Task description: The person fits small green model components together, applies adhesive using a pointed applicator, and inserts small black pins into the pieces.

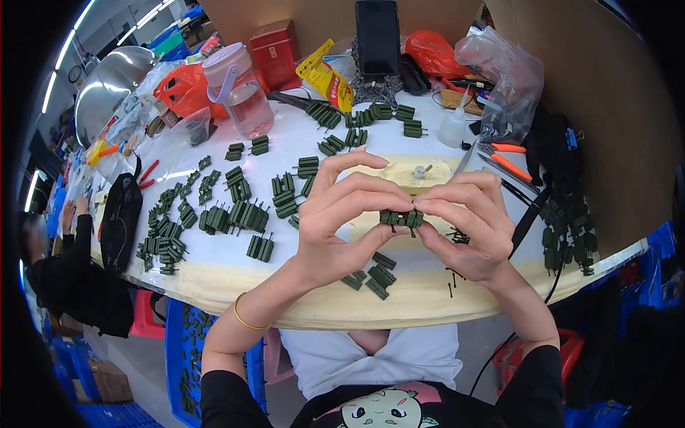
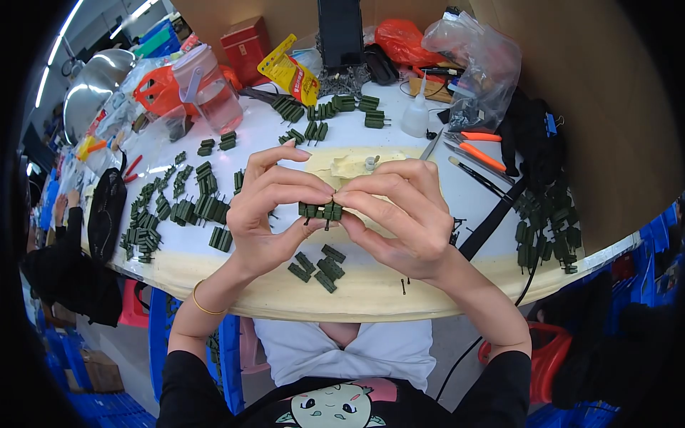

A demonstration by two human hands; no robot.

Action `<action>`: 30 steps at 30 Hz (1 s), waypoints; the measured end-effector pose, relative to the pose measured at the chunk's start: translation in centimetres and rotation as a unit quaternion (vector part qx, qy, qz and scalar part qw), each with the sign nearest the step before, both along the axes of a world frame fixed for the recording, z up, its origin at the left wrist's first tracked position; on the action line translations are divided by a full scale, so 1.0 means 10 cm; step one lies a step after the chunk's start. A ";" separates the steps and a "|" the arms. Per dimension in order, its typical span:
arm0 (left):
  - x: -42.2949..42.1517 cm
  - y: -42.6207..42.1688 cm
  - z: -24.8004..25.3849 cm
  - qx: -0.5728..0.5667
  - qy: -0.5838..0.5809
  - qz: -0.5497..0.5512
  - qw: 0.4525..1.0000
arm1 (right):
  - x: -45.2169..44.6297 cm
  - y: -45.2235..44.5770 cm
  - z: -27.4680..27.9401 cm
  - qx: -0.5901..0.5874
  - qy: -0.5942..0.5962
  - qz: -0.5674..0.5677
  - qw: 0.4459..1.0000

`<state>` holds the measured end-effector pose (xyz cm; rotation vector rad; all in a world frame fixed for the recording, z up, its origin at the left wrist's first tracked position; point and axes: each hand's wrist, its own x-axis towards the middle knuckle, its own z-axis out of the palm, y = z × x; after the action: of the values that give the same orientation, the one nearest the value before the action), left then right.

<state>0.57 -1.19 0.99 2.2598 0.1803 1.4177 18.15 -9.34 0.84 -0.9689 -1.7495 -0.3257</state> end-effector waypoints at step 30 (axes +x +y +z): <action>0.06 0.10 -0.05 -0.321 0.027 -0.091 0.942 | 0.07 0.08 0.09 -0.099 0.042 0.024 0.994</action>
<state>1.16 -0.17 0.51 1.7220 0.3802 1.0079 18.88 -8.55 1.71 -1.0649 -1.7473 -0.0792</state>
